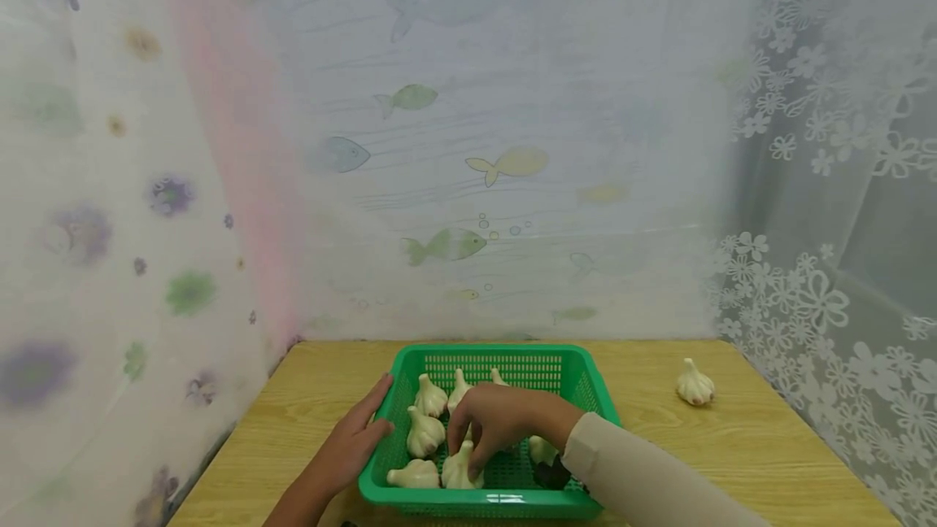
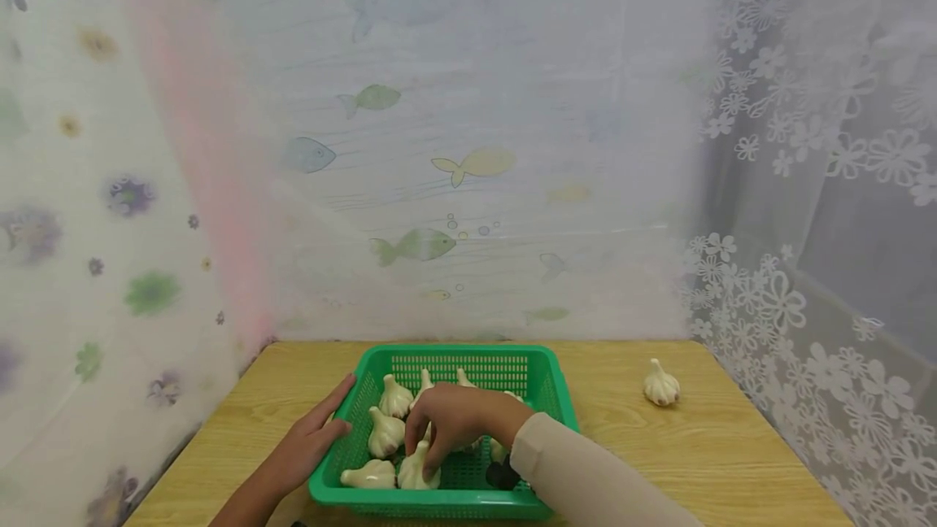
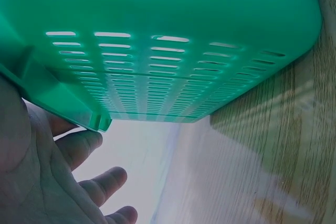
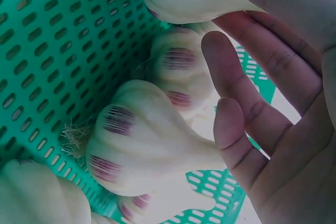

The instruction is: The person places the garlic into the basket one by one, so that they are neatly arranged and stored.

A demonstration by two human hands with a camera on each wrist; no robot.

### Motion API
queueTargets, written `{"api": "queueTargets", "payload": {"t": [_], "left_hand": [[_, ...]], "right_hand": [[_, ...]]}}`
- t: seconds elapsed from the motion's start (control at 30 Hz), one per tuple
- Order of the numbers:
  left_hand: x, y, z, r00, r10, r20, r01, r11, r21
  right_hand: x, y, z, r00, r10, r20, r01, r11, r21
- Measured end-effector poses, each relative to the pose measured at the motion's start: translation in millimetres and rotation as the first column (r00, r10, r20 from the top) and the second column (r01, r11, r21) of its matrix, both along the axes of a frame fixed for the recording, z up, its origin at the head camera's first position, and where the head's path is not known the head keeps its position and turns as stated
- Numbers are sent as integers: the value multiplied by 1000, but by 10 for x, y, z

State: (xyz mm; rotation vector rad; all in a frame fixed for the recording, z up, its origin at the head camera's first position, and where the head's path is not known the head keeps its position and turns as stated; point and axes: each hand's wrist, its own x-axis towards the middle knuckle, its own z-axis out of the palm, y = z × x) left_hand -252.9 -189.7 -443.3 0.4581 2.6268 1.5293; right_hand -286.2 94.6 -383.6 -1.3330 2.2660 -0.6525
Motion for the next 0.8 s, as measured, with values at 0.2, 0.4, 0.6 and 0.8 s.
{"api": "queueTargets", "payload": {"t": [0.2,0.4,0.6,0.8], "left_hand": [[1,-3,2,1000,2,-1,-2,1000,-3],[5,3,13,1000,2,2,-2,1000,1],[8,10,14,1000,11,7,-11,1000,-1],[11,11,12,1000,20,4,-20,1000,-2]], "right_hand": [[-4,5,1,1000,2,-3,-2,1000,16],[-19,10,-37,998,23,-53,-21,999,25],[-10,5,-35,998,24,-62,-22,999,27],[1,49,3,997,13,-70,-11,999,30]]}}
